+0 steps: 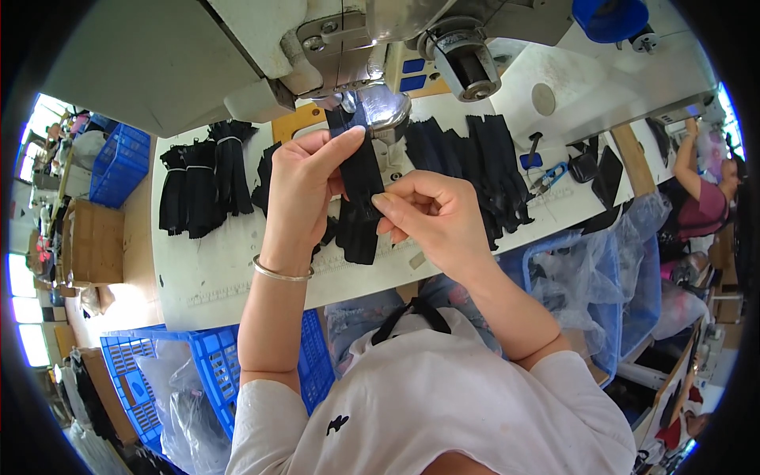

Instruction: Sorting and inspecting black zippers for shoe manufacturing at a workstation.

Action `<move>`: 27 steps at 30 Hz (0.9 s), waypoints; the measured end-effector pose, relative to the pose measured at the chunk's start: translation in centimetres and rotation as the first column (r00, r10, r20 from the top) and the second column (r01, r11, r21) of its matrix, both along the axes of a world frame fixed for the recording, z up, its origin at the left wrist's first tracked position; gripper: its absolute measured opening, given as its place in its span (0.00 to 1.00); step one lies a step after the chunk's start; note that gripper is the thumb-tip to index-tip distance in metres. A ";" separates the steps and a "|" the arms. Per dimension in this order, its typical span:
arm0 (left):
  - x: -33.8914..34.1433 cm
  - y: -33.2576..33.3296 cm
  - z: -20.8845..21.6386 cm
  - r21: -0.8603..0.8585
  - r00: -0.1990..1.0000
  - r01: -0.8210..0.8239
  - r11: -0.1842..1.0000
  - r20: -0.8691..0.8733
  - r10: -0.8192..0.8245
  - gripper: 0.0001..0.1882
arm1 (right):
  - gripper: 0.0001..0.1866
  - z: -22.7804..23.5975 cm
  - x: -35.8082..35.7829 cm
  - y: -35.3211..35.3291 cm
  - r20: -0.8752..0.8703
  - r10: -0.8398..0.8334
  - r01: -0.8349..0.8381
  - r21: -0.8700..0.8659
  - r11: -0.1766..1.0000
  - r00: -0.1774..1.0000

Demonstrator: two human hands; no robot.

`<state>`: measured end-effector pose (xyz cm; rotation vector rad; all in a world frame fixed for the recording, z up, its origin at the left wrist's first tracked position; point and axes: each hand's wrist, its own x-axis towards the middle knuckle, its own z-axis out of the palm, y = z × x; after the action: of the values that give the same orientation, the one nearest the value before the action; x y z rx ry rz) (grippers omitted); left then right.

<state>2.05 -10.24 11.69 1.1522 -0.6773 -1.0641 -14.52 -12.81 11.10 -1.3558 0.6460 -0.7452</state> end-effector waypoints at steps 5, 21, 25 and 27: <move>-0.1 0.1 -0.6 -0.032 0.999 -0.040 0.999 0.017 0.041 0.12 | 0.05 -0.1 0.2 0.1 0.005 0.011 -0.011 0.009 1.000 1.000; -2.6 1.6 -2.0 -0.063 0.978 -0.181 0.981 0.093 0.186 0.21 | 0.07 -0.3 0.8 -1.3 -0.045 0.058 -0.060 -0.035 0.998 0.997; -1.8 0.0 -1.7 -0.098 0.954 -0.229 0.969 0.175 0.243 0.19 | 0.07 0.4 1.8 -2.6 -0.037 0.007 -0.012 -0.135 0.991 0.999; -1.7 -1.0 -1.0 -0.137 0.933 -0.266 0.954 0.211 0.291 0.16 | 0.08 0.7 2.2 -3.4 -0.033 -0.020 0.015 -0.157 0.988 0.999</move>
<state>0.32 -11.19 10.67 1.2473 -0.7165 -0.6524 -12.30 -16.17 11.78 -1.5114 0.6381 -0.8014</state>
